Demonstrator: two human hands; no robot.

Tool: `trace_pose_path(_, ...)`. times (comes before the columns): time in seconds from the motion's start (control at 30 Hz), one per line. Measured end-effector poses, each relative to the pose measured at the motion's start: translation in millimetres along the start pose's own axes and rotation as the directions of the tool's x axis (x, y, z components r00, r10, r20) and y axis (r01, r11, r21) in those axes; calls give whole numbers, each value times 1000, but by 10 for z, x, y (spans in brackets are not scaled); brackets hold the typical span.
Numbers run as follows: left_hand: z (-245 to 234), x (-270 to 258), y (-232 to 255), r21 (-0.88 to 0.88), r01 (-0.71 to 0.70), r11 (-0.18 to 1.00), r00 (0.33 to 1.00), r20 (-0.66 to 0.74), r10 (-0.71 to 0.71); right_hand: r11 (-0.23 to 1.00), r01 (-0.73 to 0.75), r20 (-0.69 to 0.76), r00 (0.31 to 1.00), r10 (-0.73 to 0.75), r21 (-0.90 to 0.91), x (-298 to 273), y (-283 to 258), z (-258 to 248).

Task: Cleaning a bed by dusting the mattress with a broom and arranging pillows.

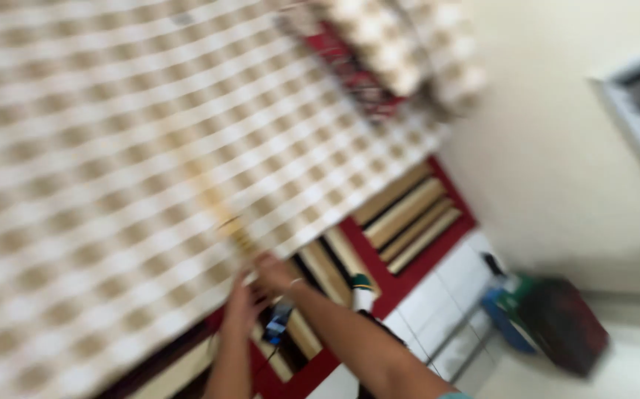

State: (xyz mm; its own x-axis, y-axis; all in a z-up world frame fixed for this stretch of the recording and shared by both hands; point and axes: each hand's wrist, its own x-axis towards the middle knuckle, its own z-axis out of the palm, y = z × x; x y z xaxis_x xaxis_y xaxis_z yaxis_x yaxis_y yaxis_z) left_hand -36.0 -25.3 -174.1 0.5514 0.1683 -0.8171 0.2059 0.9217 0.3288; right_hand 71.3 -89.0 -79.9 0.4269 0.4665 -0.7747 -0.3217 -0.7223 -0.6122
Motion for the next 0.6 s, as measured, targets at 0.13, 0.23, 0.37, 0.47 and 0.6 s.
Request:
trace_pose_path(0.13,340,-394,-101,15,-106,994,958,-267,106,570,248,59,942,-330,-784,222,332,-21)
trace_pose_path(0.23,636,-464,-30,194,-64,979,916,-379,135,992,-126,136,982,129,-29,-288,168,-144)
trace_pose_path(0.37,678,-782,11,99,18,995,968,-251,8,994,-44,3,999,44,98,-268,407,-123)
trace_pose_path(0.47,600,-884,-15,151,37,988,971,-238,0,976,-202,-46,978,206,80,-285,479,32)
trace_pose_path(0.6,629,-918,-89,285,85,955,965,-263,-7,968,-252,141,958,251,-9,-430,400,-10)
